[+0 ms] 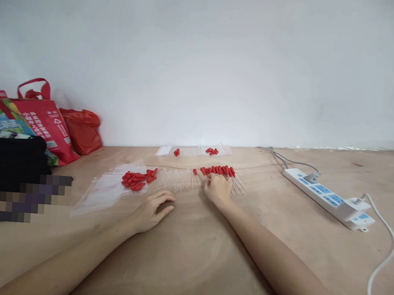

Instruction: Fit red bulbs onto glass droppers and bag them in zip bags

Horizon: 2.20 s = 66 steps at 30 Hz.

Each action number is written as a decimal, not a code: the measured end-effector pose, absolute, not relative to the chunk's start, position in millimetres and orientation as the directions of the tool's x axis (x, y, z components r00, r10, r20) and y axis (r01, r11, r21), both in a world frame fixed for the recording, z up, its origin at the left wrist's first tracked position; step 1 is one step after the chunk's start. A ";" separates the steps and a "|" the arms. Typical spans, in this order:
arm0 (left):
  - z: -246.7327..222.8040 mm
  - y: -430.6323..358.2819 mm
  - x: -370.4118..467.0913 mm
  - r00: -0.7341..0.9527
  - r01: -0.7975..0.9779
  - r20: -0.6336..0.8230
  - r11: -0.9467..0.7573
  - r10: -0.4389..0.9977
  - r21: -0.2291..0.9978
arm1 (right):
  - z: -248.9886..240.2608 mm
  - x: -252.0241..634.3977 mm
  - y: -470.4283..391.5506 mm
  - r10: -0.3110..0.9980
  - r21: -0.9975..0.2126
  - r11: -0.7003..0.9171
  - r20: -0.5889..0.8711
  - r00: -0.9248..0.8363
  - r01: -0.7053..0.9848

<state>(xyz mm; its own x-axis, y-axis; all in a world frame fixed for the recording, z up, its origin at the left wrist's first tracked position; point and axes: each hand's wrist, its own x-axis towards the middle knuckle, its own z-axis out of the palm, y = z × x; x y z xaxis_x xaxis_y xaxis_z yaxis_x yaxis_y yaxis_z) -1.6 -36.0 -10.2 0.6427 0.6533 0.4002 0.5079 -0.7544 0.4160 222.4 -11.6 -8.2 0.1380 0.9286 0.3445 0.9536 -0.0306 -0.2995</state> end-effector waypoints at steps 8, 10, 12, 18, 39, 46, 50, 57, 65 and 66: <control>-9.0 -35.7 -2.8 0.652 0.514 0.388 -0.756 0.651 0.405 | -12.7 198.0 18.7 0.933 -0.218 -0.116 0.310 0.182 0.969; -9.1 -35.4 -2.5 0.653 0.519 0.384 -0.755 0.653 0.401 | -14.7 198.1 19.3 0.934 -0.209 -0.096 0.320 0.161 0.973; -9.9 -35.6 -1.7 0.656 0.517 0.382 -0.756 0.651 0.402 | -15.3 198.7 18.1 0.927 -0.205 -0.081 0.343 0.149 0.975; -10.0 -32.3 -3.6 0.538 0.639 0.463 -0.699 0.705 0.322 | -14.6 194.3 8.7 0.916 -0.199 -0.007 0.391 0.086 0.980; 8.3 90.1 -24.0 -0.047 0.996 0.356 0.019 0.933 0.082 | -8.8 175.1 7.9 0.961 -0.294 -0.066 0.237 0.140 0.954; 18.8 61.5 -15.1 0.049 0.974 0.477 -0.148 0.877 0.174 | -8.3 170.2 10.4 0.966 -0.241 -0.082 0.221 0.137 0.967; 6.1 17.3 -0.9 0.196 0.904 0.485 -0.348 0.852 0.247 | -10.6 169.6 10.5 0.966 -0.267 -0.089 0.210 0.148 0.960; -22.2 -25.8 8.6 0.420 0.595 0.480 -0.633 0.770 0.495 | -17.8 173.6 5.8 0.920 -0.361 -0.015 0.360 0.154 0.933; -12.8 -22.8 0.0 0.436 0.637 0.494 -0.646 0.752 0.422 | -32.8 208.6 -34.4 0.817 -0.440 0.505 0.522 -0.245 0.742; -12.4 -23.5 0.5 0.443 0.632 0.499 -0.654 0.745 0.415 | -33.7 212.4 -40.0 0.792 -0.419 0.547 0.541 -0.284 0.725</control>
<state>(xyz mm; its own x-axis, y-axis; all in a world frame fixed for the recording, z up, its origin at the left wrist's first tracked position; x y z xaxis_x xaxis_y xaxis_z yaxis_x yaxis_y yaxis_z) 0.5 -23.5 -12.4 0.4432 0.7448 0.4989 0.6322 -0.6542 0.4151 212.4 -40.0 -33.7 -0.2842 0.7917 0.5408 0.7248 0.5467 -0.4193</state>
